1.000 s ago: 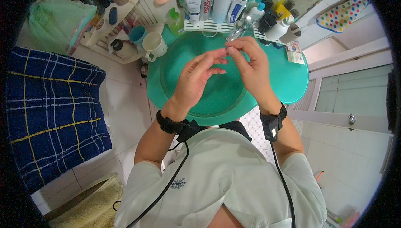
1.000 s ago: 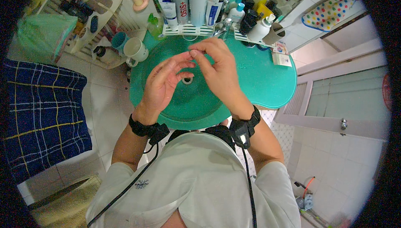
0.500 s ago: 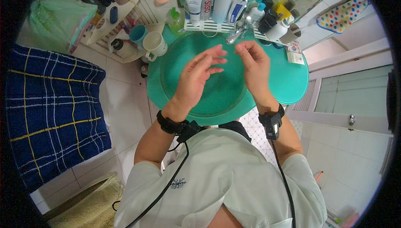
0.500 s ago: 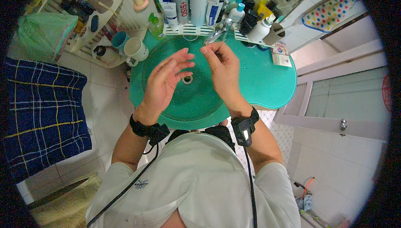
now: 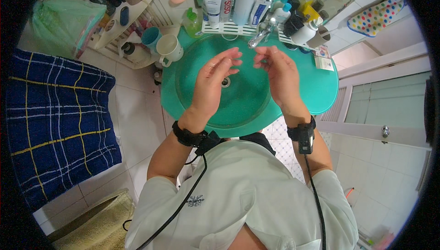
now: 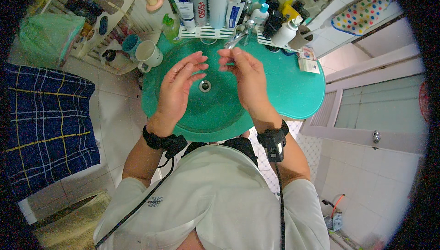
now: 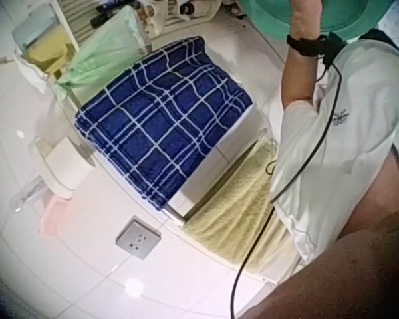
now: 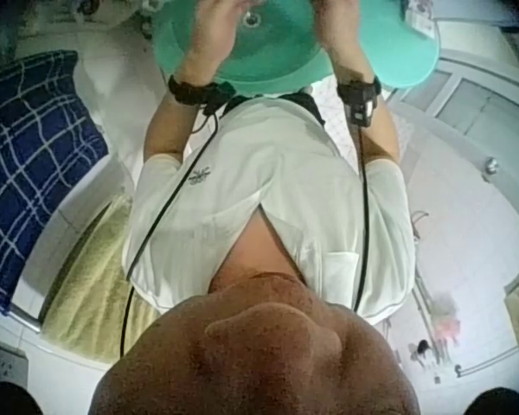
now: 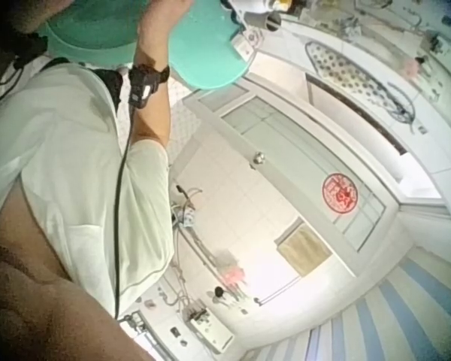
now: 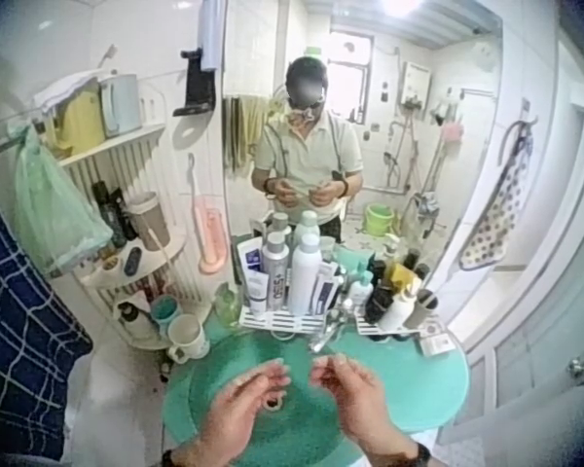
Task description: Cleaning a small handheld object or tool in a bathroom sink using soap and water.
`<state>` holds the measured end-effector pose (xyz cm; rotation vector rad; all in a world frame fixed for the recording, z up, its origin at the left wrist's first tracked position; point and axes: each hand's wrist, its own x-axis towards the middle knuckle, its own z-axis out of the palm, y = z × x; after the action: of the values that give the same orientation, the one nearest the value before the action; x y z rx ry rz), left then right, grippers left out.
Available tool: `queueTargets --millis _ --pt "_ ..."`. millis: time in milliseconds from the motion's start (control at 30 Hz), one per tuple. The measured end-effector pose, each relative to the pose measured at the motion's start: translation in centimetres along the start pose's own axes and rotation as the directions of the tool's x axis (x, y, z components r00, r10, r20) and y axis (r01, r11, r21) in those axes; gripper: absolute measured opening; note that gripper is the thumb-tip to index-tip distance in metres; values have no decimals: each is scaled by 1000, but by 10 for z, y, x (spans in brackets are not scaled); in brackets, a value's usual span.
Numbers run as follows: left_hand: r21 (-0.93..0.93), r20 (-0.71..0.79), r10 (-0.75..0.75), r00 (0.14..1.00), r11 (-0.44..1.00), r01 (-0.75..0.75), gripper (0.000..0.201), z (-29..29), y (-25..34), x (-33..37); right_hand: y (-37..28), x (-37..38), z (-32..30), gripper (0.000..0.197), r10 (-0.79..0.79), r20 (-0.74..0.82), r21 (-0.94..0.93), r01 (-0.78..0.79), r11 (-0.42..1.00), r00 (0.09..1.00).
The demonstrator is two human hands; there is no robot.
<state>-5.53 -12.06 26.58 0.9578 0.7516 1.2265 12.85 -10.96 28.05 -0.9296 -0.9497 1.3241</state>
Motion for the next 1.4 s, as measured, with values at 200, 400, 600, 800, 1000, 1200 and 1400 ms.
queueTargets --millis 200,400,600,800,1000,1200,1400 --pt "376 -42 168 985 916 -140 43 8 3 3 -8 -5 -4 58 157 217 106 -183 977 964" --pt "-267 79 59 995 963 -36 79 19 -1 30 7 -23 17 62 -67 483 -201 184 962 873" --pt "-272 18 120 993 956 -110 80 54 -10 25 26 -11 37 69 -367 421 -563 556 611 830" --pt "-523 -15 34 999 852 -37 66 36 -15 42 16 -8 52 73 -320 559 -502 619 604 765" --pt "-73 156 216 964 976 -206 61 47 -38 14 2 20 50 66 -192 294 -240 267 933 936" --pt "288 169 386 907 861 -420 52 50 -25 3 23 14 43 69 -202 227 -346 273 898 953" --pt "416 -24 440 898 821 -391 27 46 -14 15 33 7 43 70 -359 195 -441 409 799 913"
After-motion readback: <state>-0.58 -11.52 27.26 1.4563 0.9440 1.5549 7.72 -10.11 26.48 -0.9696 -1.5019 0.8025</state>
